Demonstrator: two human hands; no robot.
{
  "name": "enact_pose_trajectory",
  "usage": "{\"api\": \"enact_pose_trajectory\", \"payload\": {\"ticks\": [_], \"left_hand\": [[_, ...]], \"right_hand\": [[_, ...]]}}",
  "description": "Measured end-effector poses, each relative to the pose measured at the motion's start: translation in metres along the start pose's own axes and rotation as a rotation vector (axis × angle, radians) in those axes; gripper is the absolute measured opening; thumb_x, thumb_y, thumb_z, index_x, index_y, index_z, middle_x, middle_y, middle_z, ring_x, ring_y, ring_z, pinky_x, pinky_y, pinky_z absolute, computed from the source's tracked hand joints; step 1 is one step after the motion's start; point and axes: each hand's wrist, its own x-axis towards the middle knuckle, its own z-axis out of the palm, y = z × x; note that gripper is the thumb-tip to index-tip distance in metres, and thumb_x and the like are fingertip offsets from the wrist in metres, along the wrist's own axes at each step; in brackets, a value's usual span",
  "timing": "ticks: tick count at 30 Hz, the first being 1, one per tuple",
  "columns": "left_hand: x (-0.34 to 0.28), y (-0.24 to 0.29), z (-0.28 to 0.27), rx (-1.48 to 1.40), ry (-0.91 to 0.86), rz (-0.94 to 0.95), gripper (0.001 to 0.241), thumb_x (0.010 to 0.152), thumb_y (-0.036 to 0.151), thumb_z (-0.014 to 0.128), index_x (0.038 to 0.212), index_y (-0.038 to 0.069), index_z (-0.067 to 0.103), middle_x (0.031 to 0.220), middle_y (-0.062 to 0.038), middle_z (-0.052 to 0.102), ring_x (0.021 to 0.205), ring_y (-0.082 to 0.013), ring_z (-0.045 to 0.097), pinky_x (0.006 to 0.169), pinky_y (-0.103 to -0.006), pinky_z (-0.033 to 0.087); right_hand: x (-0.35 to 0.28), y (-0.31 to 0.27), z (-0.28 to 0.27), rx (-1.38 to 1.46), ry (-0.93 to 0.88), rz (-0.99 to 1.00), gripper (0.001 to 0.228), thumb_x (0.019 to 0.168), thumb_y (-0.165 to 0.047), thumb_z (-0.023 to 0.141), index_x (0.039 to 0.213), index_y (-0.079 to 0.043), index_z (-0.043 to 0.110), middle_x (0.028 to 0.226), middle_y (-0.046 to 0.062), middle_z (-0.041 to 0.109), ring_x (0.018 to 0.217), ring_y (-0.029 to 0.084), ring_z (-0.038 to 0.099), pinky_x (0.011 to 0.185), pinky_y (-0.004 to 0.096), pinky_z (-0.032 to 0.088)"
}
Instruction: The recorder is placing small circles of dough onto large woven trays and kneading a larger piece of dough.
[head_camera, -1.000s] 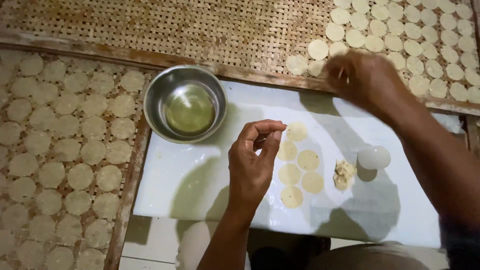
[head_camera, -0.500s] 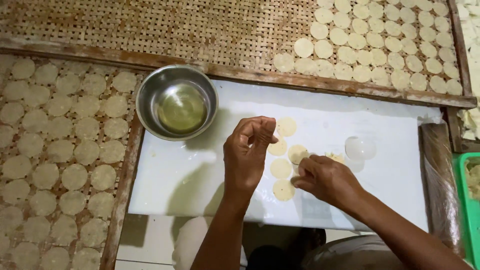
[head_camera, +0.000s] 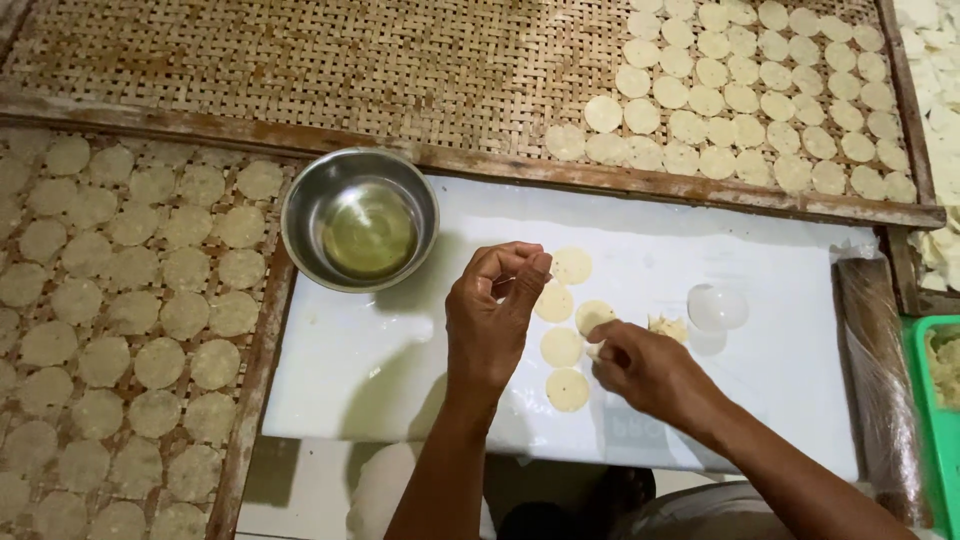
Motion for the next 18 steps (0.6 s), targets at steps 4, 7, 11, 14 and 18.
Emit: {"api": "enact_pose_trajectory", "payload": {"ticks": [4, 7, 11, 14, 18], "left_hand": [[0.000, 0.000, 0.000, -0.007, 0.006, 0.002, 0.030, 0.095, 0.032, 0.071, 0.085, 0.004, 0.071, 0.110, -0.007, 0.074, 0.087, -0.0127, 0.069, 0.080, -0.0292, 0.058], [0.000, 0.002, -0.001, -0.001, 0.005, 0.012, 0.030, 0.095, 0.033, 0.071, 0.085, 0.005, 0.071, 0.111, -0.007, 0.074, 0.090, -0.0125, 0.070, 0.082, -0.0293, 0.059], [0.000, 0.004, -0.002, -0.002, 0.005, 0.010, 0.031, 0.095, 0.034, 0.071, 0.084, 0.005, 0.071, 0.111, -0.007, 0.074, 0.092, -0.0133, 0.070, 0.084, -0.0299, 0.058], [-0.001, 0.003, -0.002, -0.006, 0.009, 0.009, 0.031, 0.095, 0.033, 0.072, 0.083, 0.005, 0.069, 0.110, -0.007, 0.074, 0.093, -0.0139, 0.070, 0.083, -0.0303, 0.058], [0.001, 0.000, -0.001, 0.031, 0.039, 0.033, 0.028, 0.093, 0.031, 0.073, 0.082, 0.006, 0.068, 0.109, -0.006, 0.075, 0.095, -0.0141, 0.070, 0.083, -0.0306, 0.055]], "right_hand": [[0.010, 0.033, -0.007, 0.162, -0.130, 0.247, 0.026, 0.090, -0.017, 0.072, 0.115, -0.014, 0.068, 0.086, 0.002, 0.076, 0.079, 0.014, 0.074, 0.071, 0.031, 0.062], [0.015, 0.069, -0.014, 0.403, -0.155, 0.281, 0.024, 0.090, -0.013, 0.071, 0.113, -0.010, 0.070, 0.092, 0.003, 0.075, 0.085, 0.013, 0.072, 0.076, 0.030, 0.061], [0.021, 0.065, -0.056, 0.641, -0.127, 0.249, 0.026, 0.088, -0.012, 0.068, 0.113, -0.006, 0.070, 0.097, 0.009, 0.074, 0.090, 0.019, 0.070, 0.084, 0.036, 0.062], [0.036, 0.041, -0.098, 0.631, -0.064, 0.195, 0.024, 0.092, -0.016, 0.065, 0.113, -0.006, 0.068, 0.100, 0.010, 0.073, 0.092, 0.021, 0.069, 0.087, 0.039, 0.061], [0.078, 0.007, -0.147, 0.613, 0.035, 0.049, 0.020, 0.099, -0.020, 0.060, 0.111, -0.005, 0.064, 0.105, 0.010, 0.072, 0.096, 0.020, 0.067, 0.090, 0.040, 0.058]]}}
